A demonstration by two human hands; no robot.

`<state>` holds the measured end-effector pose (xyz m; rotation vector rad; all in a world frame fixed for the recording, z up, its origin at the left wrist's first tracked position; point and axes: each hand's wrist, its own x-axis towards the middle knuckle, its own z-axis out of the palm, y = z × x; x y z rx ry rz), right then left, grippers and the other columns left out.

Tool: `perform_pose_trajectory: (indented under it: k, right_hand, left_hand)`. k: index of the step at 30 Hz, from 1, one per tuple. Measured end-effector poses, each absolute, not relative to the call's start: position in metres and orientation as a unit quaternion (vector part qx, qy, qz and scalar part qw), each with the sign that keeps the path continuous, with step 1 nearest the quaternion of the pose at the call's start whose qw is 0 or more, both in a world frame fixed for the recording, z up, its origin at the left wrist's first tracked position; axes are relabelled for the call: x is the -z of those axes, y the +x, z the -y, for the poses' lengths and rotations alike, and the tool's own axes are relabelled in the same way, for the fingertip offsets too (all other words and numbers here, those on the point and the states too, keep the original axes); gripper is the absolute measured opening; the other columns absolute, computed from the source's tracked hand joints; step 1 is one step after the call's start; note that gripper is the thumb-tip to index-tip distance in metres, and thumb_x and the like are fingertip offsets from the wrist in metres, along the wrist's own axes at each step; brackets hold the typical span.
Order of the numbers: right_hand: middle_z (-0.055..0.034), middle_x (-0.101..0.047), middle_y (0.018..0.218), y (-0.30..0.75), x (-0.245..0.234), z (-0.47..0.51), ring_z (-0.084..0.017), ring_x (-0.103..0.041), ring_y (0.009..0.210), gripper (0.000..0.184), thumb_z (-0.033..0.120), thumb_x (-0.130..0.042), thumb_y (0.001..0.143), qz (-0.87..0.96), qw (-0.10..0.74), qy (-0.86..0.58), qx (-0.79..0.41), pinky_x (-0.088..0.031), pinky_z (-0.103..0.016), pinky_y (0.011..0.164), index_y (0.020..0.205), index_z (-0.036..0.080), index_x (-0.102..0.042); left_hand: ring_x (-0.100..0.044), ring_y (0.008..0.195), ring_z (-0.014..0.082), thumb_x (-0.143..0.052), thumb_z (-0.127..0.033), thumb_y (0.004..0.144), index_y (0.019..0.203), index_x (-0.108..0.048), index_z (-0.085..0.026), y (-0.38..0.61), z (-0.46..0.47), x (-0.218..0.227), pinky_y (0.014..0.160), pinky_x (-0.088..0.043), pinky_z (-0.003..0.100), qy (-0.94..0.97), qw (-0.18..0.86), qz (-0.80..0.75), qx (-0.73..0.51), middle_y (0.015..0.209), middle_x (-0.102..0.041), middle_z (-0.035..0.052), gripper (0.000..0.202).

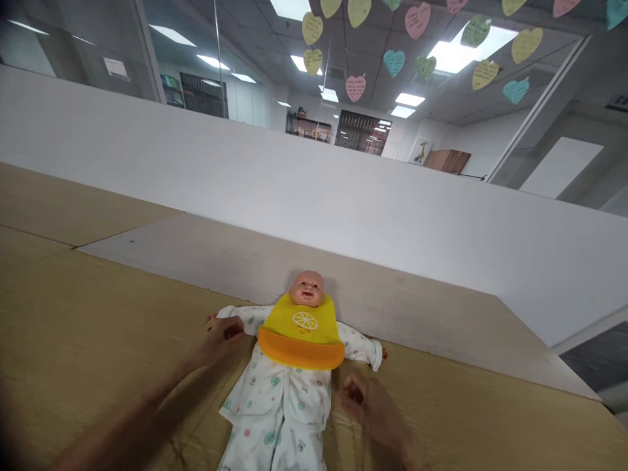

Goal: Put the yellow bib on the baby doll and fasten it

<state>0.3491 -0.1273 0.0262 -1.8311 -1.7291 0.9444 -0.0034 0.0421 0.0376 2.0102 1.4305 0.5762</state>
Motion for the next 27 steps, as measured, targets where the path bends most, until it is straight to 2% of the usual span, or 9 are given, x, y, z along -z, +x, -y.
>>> perform_pose_trajectory:
  k: [1, 3, 5, 8, 12, 16, 19, 23, 27]
  right_hand:
    - [0.0002, -0.061, 0.068, 0.355, -0.024, 0.119, -0.02, -0.055, 0.065, 0.019, 0.045, -0.055, 0.082, 0.618, 0.251, -0.672, -0.322, -0.038, -0.033, 0.062, 0.075, 0.027, -0.054]
    - [-0.0018, -0.059, 0.066, 0.364, -0.023, 0.101, -0.021, -0.054, 0.064, 0.019, 0.043, -0.055, 0.079, 0.596, 0.302, -0.692, -0.272, -0.039, -0.034, 0.061, 0.072, 0.024, -0.054]
    - [-0.005, -0.061, 0.069, 0.37, -0.022, 0.083, -0.022, -0.056, 0.067, 0.023, 0.044, -0.054, 0.078, 0.574, 0.343, -0.706, -0.233, -0.042, -0.035, 0.065, 0.073, 0.022, -0.055]
    - [-0.0097, -0.065, 0.079, 0.372, -0.02, 0.057, -0.024, -0.06, 0.078, 0.03, 0.047, -0.045, 0.083, 0.549, 0.378, -0.716, -0.206, -0.046, -0.035, 0.075, 0.082, 0.019, -0.056]
    - [-0.0152, -0.069, 0.1, 0.366, -0.012, 0.022, -0.026, -0.063, 0.097, 0.032, 0.042, -0.047, 0.085, 0.534, 0.399, -0.718, -0.2, -0.045, -0.035, 0.089, 0.094, 0.015, -0.06]
    - [-0.0162, -0.068, 0.106, 0.353, -0.002, -0.021, -0.024, -0.063, 0.101, 0.033, 0.033, -0.045, 0.086, 0.521, 0.416, -0.706, -0.24, -0.044, -0.031, 0.09, 0.103, 0.009, -0.061]
    - [-0.0154, -0.068, 0.105, 0.344, 0.01, -0.053, -0.023, -0.064, 0.097, 0.036, 0.028, -0.046, 0.084, 0.5, 0.429, -0.701, -0.271, -0.046, -0.032, 0.087, 0.111, 0.008, -0.058]
    - [-0.008, -0.068, 0.094, 0.338, 0.023, -0.088, -0.022, -0.063, 0.087, 0.036, 0.023, -0.054, 0.077, 0.483, 0.454, -0.685, -0.302, -0.048, -0.035, 0.082, 0.111, 0.015, -0.059]
    - [-0.0019, -0.068, 0.088, 0.335, 0.023, -0.105, -0.018, -0.061, 0.081, 0.04, 0.012, -0.057, 0.066, 0.489, 0.485, -0.637, -0.347, -0.049, -0.031, 0.081, 0.105, 0.017, -0.065]
  left_hand:
    - [-0.06, 0.09, 0.0247, -0.055, -0.022, 0.075, 0.075, -0.06, -0.021, 0.0, -0.051, -0.036, 0.084, -0.044, 0.035, 0.778, 0.237, -0.534, -0.233, 0.086, -0.068, 0.0049, 0.005]
    - [-0.062, 0.104, 0.0266, -0.051, -0.019, 0.077, 0.087, -0.063, -0.021, 0.007, -0.065, -0.032, 0.091, -0.045, 0.036, 0.81, 0.177, -0.504, -0.241, 0.104, -0.07, 0.0089, 0.016]
    - [-0.062, 0.11, 0.0258, -0.046, -0.019, 0.082, 0.093, -0.064, -0.022, 0.019, -0.078, -0.026, 0.098, -0.045, 0.035, 0.819, 0.178, -0.489, -0.241, 0.11, -0.069, 0.01, 0.021]
    - [-0.058, 0.122, 0.0248, -0.046, -0.022, 0.085, 0.101, -0.065, -0.022, 0.043, -0.099, -0.017, 0.107, -0.04, 0.034, 0.797, 0.203, -0.515, -0.241, 0.12, -0.068, 0.0108, 0.024]
    - [-0.064, 0.115, 0.0258, -0.046, -0.029, 0.089, 0.115, -0.062, -0.018, 0.071, -0.123, -0.007, 0.099, -0.045, 0.035, 0.772, 0.245, -0.549, -0.205, 0.119, -0.071, 0.0133, 0.032]
    - [-0.066, 0.113, 0.0295, -0.045, -0.029, 0.089, 0.126, -0.056, -0.008, 0.088, -0.142, -0.004, 0.093, -0.048, 0.036, 0.752, 0.262, -0.577, -0.182, 0.115, -0.072, 0.0193, 0.044]
    - [-0.064, 0.117, 0.0301, -0.044, -0.032, 0.089, 0.127, -0.055, -0.01, 0.096, -0.152, -0.001, 0.094, -0.047, 0.036, 0.741, 0.266, -0.592, -0.174, 0.119, -0.071, 0.0205, 0.045]
    - [-0.064, 0.119, 0.0311, -0.044, -0.038, 0.089, 0.121, -0.061, -0.012, 0.104, -0.16, 0.006, 0.096, -0.047, 0.037, 0.743, 0.279, -0.586, -0.164, 0.123, -0.07, 0.0203, 0.045]
    - [-0.063, 0.12, 0.0297, -0.049, -0.028, 0.08, 0.119, -0.064, -0.016, 0.107, -0.168, 0.01, 0.098, -0.048, 0.035, 0.763, 0.308, -0.541, -0.175, 0.124, -0.071, 0.0145, 0.043]
